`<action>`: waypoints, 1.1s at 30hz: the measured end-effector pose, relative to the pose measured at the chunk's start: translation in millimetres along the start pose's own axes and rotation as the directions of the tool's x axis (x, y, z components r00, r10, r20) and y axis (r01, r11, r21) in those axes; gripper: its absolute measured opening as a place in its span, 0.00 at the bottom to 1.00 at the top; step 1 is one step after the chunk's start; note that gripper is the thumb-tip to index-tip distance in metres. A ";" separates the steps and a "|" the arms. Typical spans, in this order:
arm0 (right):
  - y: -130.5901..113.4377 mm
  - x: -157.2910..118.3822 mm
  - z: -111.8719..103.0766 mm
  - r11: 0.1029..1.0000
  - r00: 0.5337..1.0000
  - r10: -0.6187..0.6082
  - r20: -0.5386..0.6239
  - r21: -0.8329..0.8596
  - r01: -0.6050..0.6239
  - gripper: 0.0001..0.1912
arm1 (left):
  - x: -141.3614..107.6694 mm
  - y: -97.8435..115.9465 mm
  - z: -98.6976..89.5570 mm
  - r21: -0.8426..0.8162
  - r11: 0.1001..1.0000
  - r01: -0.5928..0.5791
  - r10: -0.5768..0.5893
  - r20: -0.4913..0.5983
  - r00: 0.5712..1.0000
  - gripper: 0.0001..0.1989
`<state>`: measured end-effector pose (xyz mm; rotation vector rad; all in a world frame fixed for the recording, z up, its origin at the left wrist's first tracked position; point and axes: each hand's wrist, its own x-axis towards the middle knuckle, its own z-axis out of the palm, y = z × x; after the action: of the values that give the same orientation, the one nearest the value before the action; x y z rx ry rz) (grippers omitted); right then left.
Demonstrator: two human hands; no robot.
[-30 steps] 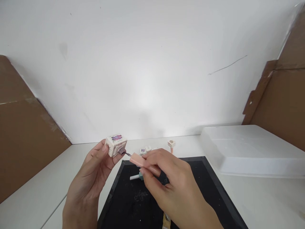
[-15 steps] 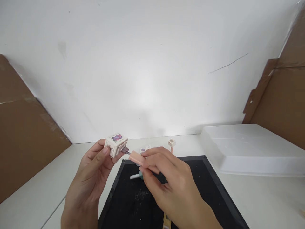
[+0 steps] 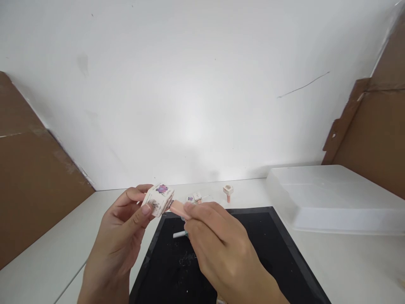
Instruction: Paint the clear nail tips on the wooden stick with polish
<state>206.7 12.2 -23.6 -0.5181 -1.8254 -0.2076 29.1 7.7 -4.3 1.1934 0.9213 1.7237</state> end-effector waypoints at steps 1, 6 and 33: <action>0.1 0.6 -0.8 1.000 1.000 -0.002 0.012 0.005 0.002 0.13 | 0.0 0.1 -0.1 0.014 1.000 -0.026 0.026 -0.014 1.000 0.07; 0.6 2.2 -8.8 0.985 0.991 0.123 0.059 0.118 -0.129 0.12 | -1.3 3.1 0.3 0.068 0.992 -0.105 0.109 -0.044 0.993 0.06; 6.4 0.7 -16.0 0.189 0.587 0.675 0.448 0.664 -0.724 0.08 | -1.9 9.7 -1.9 -0.128 0.992 0.016 -0.037 -0.159 0.987 0.13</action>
<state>223.2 11.7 -18.7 -0.6328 -1.3091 1.2914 25.5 1.9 3.1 0.9664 0.9046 1.8491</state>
